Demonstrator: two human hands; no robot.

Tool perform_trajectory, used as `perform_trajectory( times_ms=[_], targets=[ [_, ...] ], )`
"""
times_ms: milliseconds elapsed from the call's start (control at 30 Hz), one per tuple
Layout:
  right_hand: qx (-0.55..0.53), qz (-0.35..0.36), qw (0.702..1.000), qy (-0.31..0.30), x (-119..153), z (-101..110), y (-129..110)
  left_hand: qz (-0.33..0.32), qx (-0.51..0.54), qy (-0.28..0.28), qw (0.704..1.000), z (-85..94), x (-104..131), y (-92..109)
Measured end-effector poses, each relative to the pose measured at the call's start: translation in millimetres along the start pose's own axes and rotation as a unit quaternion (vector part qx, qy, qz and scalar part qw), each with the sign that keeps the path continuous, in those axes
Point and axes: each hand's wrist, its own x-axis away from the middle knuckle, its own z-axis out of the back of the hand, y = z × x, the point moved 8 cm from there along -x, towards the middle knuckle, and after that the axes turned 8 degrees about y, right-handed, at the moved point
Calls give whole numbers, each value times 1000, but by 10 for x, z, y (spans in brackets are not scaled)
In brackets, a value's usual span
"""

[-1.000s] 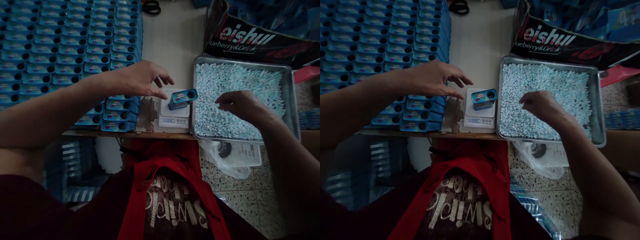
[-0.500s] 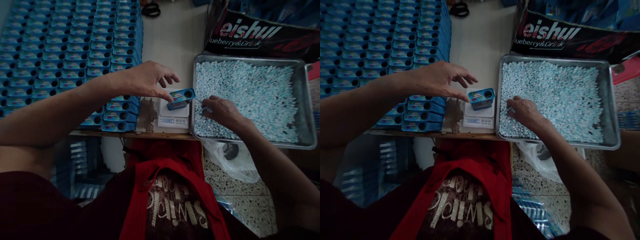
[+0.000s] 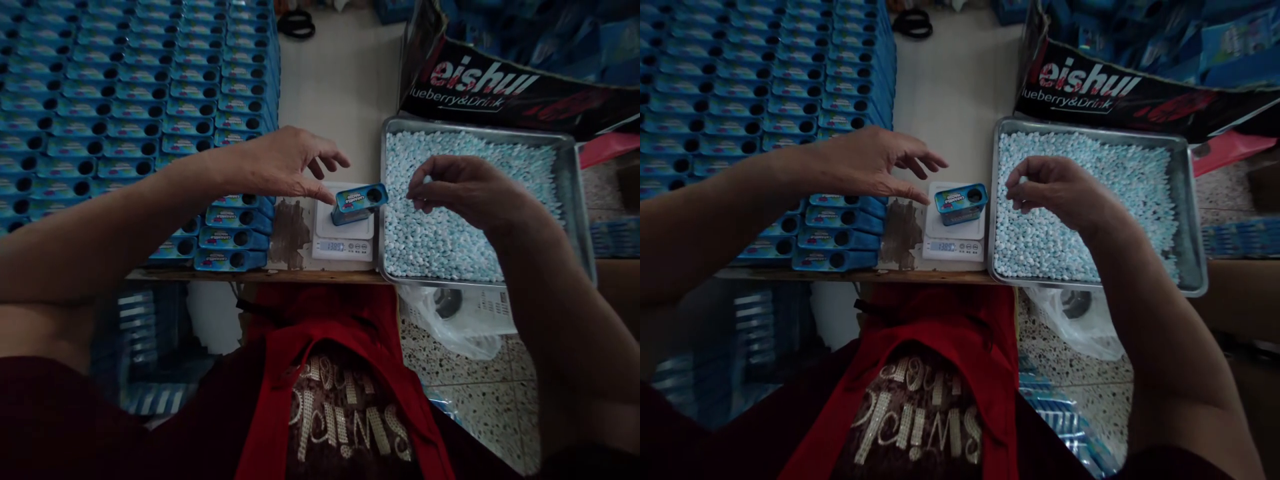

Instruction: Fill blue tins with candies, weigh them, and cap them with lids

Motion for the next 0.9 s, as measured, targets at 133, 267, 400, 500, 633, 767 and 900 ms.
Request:
perform_trajectory(
  times_ms=[133, 267, 400, 500, 633, 767, 900],
  targets=[
    [191, 87, 978, -19, -59, -253, -311, 0, -8, 23, 1000, 75, 53, -105],
    [354, 200, 914, -7, 11, -457, -628, 9, -9, 20, 1000, 105, 93, -219],
    [404, 225, 887, -5, 72, -573, -771, 11, -14, 22, 1000, 116, 105, -278],
    [391, 217, 894, 16, 78, -592, -805, 9, -16, 24, 1000, 113, 103, -290],
    [310, 174, 934, 45, 77, -504, -776, 20, -21, 17, 999, 112, 119, -270],
    [176, 116, 972, 105, 47, -88, -574, 38, -32, 5, 999, 137, 168, -230],
    [200, 8, 978, 58, 1, 300, 15, 32, -45, -1, 998, 143, 185, -183]
  ],
)
